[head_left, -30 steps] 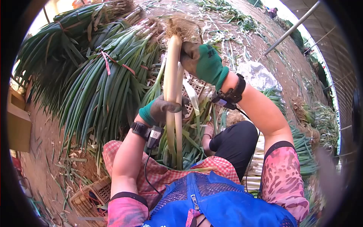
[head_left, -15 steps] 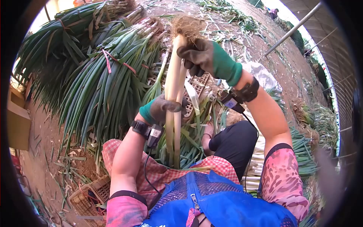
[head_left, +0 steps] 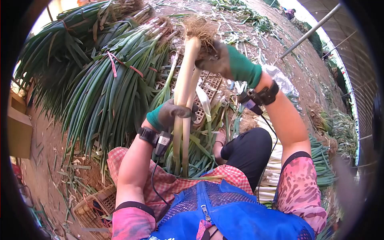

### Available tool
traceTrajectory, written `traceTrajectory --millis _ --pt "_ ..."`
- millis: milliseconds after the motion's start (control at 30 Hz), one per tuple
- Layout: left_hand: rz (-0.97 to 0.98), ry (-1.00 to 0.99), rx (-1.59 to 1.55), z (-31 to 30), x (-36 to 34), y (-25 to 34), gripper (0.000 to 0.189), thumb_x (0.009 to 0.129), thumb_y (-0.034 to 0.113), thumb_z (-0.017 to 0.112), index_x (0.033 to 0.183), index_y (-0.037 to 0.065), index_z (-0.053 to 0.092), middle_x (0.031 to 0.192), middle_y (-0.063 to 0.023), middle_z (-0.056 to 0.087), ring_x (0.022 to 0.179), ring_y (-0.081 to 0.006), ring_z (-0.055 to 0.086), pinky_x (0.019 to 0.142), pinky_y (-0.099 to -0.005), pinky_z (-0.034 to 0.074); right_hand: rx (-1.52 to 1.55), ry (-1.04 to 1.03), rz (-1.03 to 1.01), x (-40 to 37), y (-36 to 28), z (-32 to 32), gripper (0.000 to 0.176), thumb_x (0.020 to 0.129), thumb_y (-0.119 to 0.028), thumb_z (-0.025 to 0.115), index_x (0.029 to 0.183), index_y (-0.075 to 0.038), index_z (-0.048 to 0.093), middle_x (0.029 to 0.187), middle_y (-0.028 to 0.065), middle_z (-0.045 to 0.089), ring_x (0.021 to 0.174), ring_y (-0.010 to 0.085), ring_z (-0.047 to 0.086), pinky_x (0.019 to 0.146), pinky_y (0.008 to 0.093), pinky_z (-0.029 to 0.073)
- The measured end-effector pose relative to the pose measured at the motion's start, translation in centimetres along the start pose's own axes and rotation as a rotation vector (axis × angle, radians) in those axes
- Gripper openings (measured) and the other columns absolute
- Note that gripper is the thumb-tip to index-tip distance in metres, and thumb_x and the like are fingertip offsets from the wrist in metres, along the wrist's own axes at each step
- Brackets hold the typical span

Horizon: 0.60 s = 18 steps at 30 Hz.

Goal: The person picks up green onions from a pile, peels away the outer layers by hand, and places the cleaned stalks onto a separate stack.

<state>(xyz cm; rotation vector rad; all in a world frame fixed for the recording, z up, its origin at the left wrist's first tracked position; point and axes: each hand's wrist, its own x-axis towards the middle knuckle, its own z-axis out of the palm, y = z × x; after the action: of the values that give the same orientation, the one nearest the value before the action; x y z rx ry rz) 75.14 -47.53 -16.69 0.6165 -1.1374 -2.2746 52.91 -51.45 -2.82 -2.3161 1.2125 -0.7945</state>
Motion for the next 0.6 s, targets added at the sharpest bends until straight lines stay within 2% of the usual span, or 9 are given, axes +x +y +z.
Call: traceTrajectory --millis 67,133,167,200,233,267,400,467,600 --pt "0.05 -0.082 0.131 -3.0 1.9 -2.8 0.046 0.067 0.023 0.073 0.105 -0.001 0.061 0.088 -0.0079 0.062 0.079 -0.0201 0.06 0.074 -0.0337 0.05 -0.591 0.113 -0.062 0.1 7.9 2.4 0.025 0.088 -0.027 0.064 0.102 -0.006 0.066 0.096 0.0129 0.069 0.085 0.0208 0.065 0.079 0.0343 0.052" --pt "0.049 -0.101 0.145 -3.3 1.9 -3.1 0.046 0.068 0.023 0.074 0.105 -0.001 0.061 0.088 -0.0079 0.062 0.079 -0.0201 0.06 0.074 -0.0336 0.05 -0.52 0.227 0.203 0.8 2.7 0.6 0.017 0.084 -0.024 0.066 0.093 -0.01 0.067 0.08 0.0125 0.068 0.072 0.0259 0.066 0.068 0.037 0.053" --pt "0.031 -0.078 0.093 -1.5 1.0 -1.5 0.046 0.068 0.023 0.074 0.105 -0.001 0.061 0.088 -0.0078 0.062 0.079 -0.02 0.06 0.074 -0.0334 0.05 -0.487 0.235 0.146 1.6 6.7 -0.6 0.016 0.084 -0.021 0.066 0.093 -0.008 0.067 0.07 0.0132 0.066 0.067 0.0246 0.066 0.062 0.0368 0.053" --pt "0.015 -0.057 0.043 -0.7 0.6 -0.6 0.046 0.068 0.023 0.074 0.104 -0.001 0.061 0.088 -0.0077 0.062 0.079 -0.02 0.06 0.074 -0.0332 0.049 -0.442 0.415 0.408 2.3 5.4 -1.5 0.018 0.083 -0.017 0.066 0.098 -0.006 0.067 0.076 0.0139 0.068 0.068 0.0231 0.066 0.062 0.0351 0.053" --pt "-0.018 -0.057 0.056 -1.5 0.4 -0.7 0.046 0.068 0.024 0.074 0.105 -0.001 0.061 0.088 -0.0078 0.062 0.079 -0.0197 0.06 0.074 -0.0326 0.049 -0.529 0.495 0.303 2.4 8.1 -3.9 0.022 0.084 -0.015 0.066 0.104 -0.006 0.067 0.087 0.0158 0.07 0.07 0.0225 0.067 0.066 0.0346 0.055" --pt "-0.005 -0.067 0.038 -1.9 0.6 -1.1 0.046 0.068 0.024 0.074 0.105 -0.001 0.061 0.088 -0.0077 0.062 0.079 -0.0196 0.06 0.074 -0.0325 0.049 -0.28 0.601 0.436 2.9 8.7 -6.3 0.023 0.086 -0.016 0.065 0.106 -0.004 0.067 0.092 0.015 0.071 0.074 0.0215 0.068 0.071 0.0331 0.057" --pt "0.148 -0.033 0.217 -3.8 1.7 -2.6 0.041 0.071 0.023 0.071 0.102 -0.001 0.06 0.087 -0.0066 0.062 0.079 -0.0181 0.06 0.073 -0.0309 0.05 -0.699 0.247 0.388 2.4 6.8 -7.7 0.059 0.087 -0.027 0.068 0.133 0.002 0.045 0.127 0.0236 0.057 0.117 0.0341 0.056 0.103 0.0396 0.044" --pt "0.036 0.046 0.005 -1.7 1.2 -0.2 0.035 0.074 0.021 0.069 0.1 -0.001 0.06 0.086 -0.0061 0.062 0.079 -0.0173 0.06 0.073 -0.0301 0.05 -0.818 0.025 0.139 -0.1 3.6 -5.8 0.074 0.086 -0.027 0.068 0.145 -0.002 0.029 0.145 0.0253 0.037 0.133 0.039 0.039 0.112 0.0428 0.032" --pt "0.083 0.262 0.155 -3.9 3.6 -0.9 0.029 0.081 0.021 0.065 0.1 -0.002 0.064 0.09 -0.0069 0.066 0.078 -0.0173 0.063 0.075 -0.0294 0.051 -1.113 -0.054 -0.49 -1.2 -1.6 0.0 0.077 0.073 -0.021 0.072 0.143 -0.017 0.039 0.144 0.0067 0.044 0.133 0.0259 0.042 0.115 0.0407 0.028"
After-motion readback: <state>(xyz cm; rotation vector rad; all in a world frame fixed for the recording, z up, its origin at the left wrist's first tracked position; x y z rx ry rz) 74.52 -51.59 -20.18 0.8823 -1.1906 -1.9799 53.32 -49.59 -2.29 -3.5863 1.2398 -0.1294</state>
